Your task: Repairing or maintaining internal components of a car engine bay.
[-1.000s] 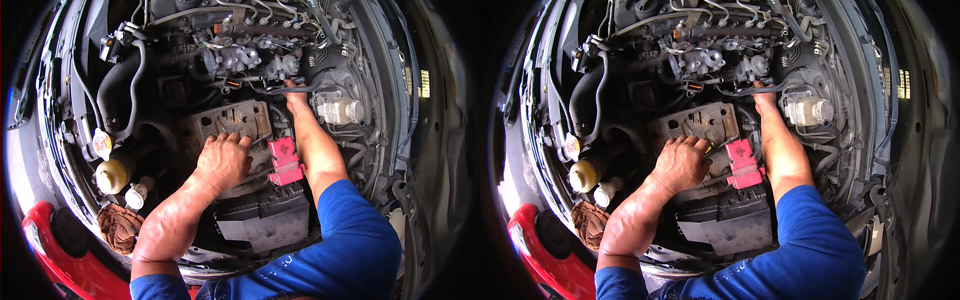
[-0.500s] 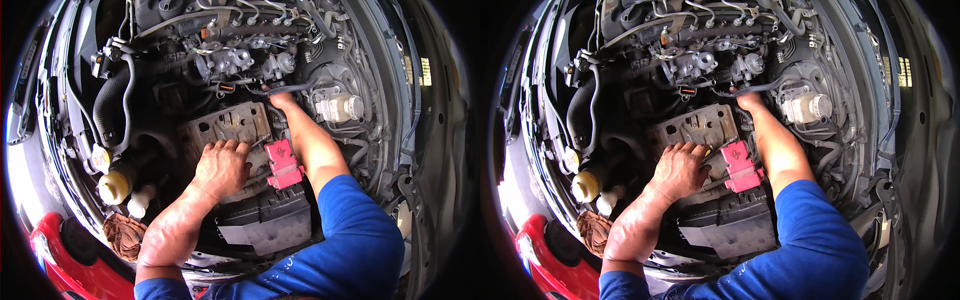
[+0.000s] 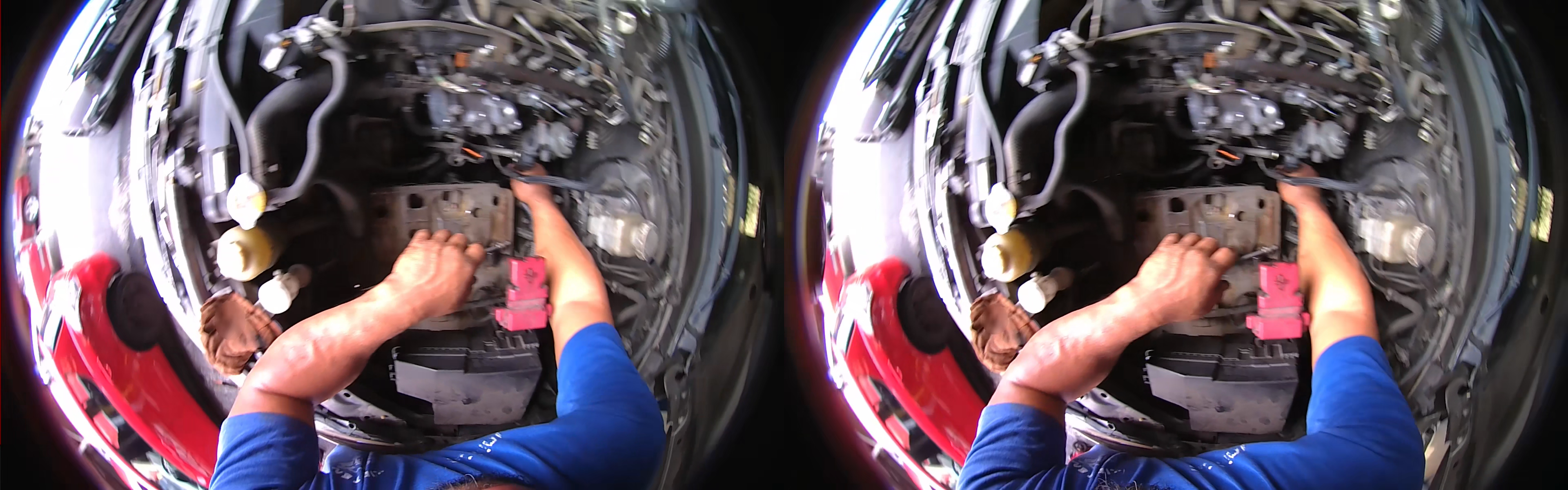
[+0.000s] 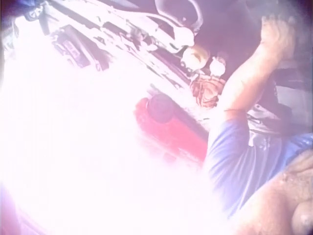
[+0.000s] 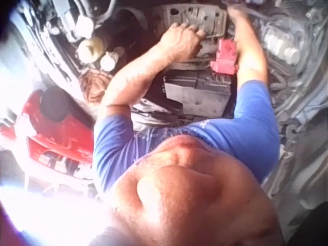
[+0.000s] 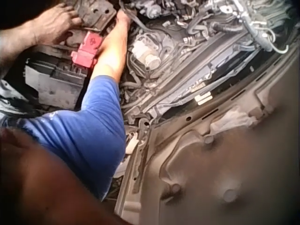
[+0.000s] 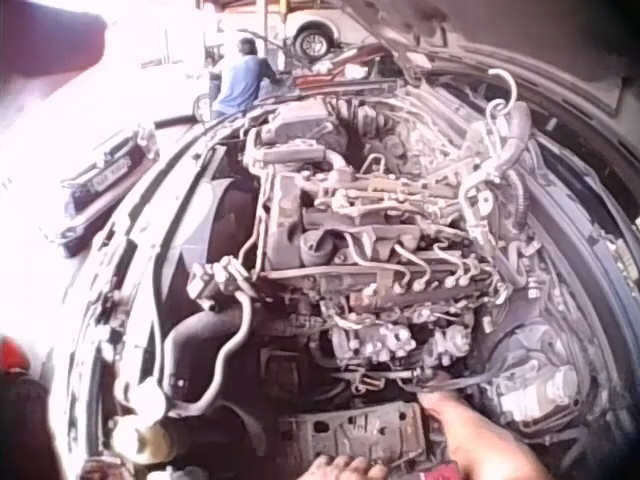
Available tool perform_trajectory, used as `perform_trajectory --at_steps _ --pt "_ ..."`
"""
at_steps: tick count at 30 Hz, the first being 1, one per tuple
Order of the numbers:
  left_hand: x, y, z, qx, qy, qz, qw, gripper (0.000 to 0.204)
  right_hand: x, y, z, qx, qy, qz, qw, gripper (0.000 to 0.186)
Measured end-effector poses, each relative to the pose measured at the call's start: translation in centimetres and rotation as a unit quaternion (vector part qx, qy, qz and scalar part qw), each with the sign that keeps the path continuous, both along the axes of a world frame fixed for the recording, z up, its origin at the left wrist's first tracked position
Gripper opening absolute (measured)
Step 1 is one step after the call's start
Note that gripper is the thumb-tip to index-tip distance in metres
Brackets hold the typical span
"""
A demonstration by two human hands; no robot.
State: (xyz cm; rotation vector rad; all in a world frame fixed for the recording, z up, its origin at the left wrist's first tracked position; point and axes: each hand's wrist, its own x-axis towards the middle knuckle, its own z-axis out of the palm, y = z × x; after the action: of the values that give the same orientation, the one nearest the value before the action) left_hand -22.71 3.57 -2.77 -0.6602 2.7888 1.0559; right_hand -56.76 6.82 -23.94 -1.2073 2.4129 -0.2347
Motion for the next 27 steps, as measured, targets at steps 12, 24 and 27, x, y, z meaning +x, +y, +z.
perform_trajectory --at_steps 12,24,27 --pt "0.3 -1.9 3.7 0.036 0.140 0.028 0.989 0.042 -0.4 0.3 0.5 0.017 -0.004 0.017 1.000 0.033" --pt "24.7 -5.2 7.5 -0.137 0.083 0.573 0.804 0.040 -1.4 -0.6 0.1 -0.159 -0.412 -0.482 0.757 0.027" --pt "28.6 -3.5 5.4 -0.192 -0.023 0.600 0.776 0.047 -0.9 -0.2 -1.2 0.004 -0.044 -0.110 0.993 0.034"
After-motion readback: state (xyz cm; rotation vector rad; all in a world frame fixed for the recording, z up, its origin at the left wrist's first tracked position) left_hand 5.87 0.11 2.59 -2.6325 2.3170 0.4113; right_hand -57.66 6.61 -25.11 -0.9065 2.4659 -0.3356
